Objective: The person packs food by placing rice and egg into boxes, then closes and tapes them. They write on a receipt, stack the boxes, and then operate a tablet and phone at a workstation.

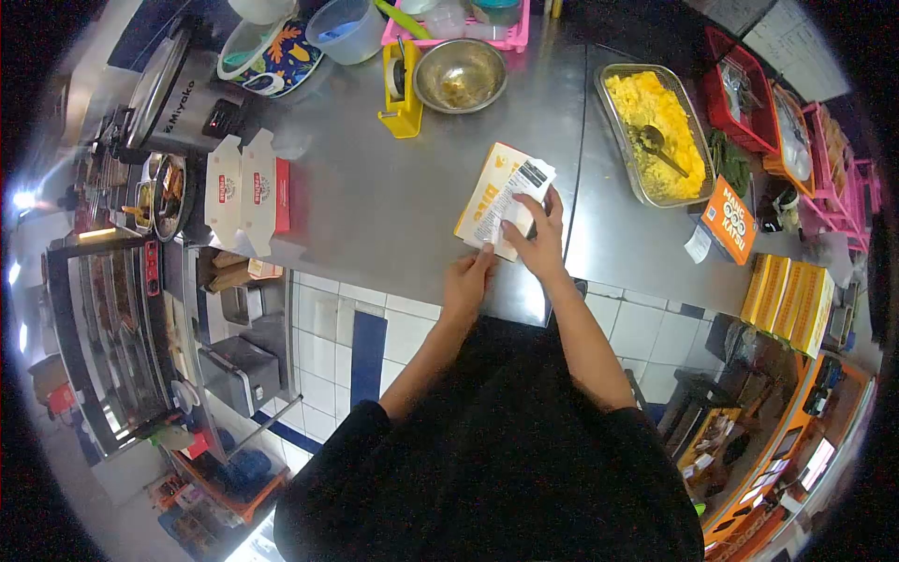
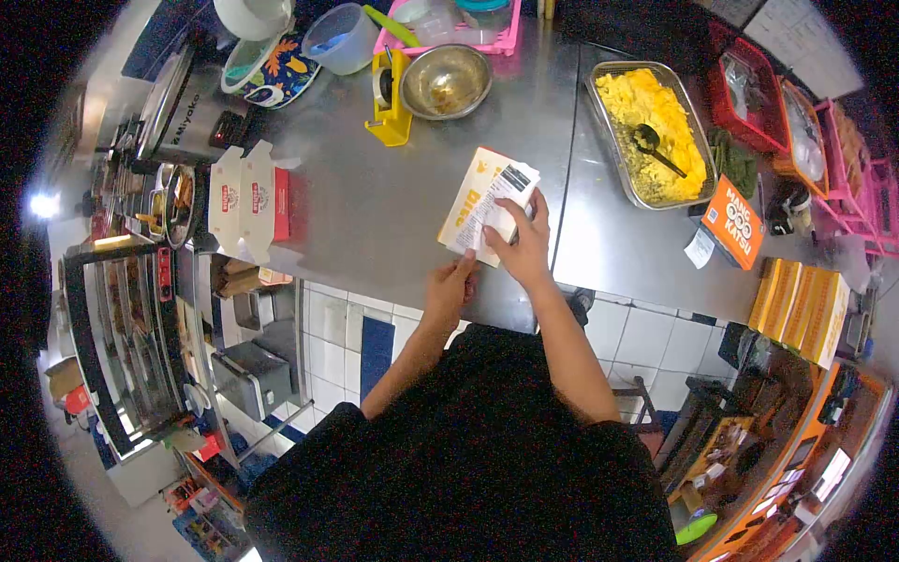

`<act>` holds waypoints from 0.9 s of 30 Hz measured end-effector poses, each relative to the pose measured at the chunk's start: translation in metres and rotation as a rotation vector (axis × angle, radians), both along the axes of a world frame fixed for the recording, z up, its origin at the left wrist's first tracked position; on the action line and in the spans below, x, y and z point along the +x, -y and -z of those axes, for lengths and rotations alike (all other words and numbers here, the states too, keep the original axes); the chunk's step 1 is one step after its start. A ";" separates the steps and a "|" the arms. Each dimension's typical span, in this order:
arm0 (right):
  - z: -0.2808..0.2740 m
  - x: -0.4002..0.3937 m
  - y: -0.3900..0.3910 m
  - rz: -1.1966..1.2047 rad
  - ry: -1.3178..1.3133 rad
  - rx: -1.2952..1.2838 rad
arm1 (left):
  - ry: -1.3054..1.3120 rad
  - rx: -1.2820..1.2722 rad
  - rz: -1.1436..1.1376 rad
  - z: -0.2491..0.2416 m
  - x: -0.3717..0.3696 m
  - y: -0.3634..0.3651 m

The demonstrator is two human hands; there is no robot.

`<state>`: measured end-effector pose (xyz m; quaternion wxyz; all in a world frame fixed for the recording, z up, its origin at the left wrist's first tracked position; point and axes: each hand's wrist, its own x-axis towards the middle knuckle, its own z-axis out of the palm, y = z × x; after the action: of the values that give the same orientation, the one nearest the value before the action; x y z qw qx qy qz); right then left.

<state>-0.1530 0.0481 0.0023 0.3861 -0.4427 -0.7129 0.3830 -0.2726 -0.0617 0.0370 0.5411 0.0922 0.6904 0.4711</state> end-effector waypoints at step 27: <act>0.000 -0.010 0.002 0.053 0.159 -0.058 | -1.276 0.290 0.650 0.034 -0.057 0.003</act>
<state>-0.1632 0.0460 0.0027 0.3253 -0.5013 -0.7180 0.3569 -0.3297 -0.0644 0.0035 0.1284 0.6198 0.7399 0.2278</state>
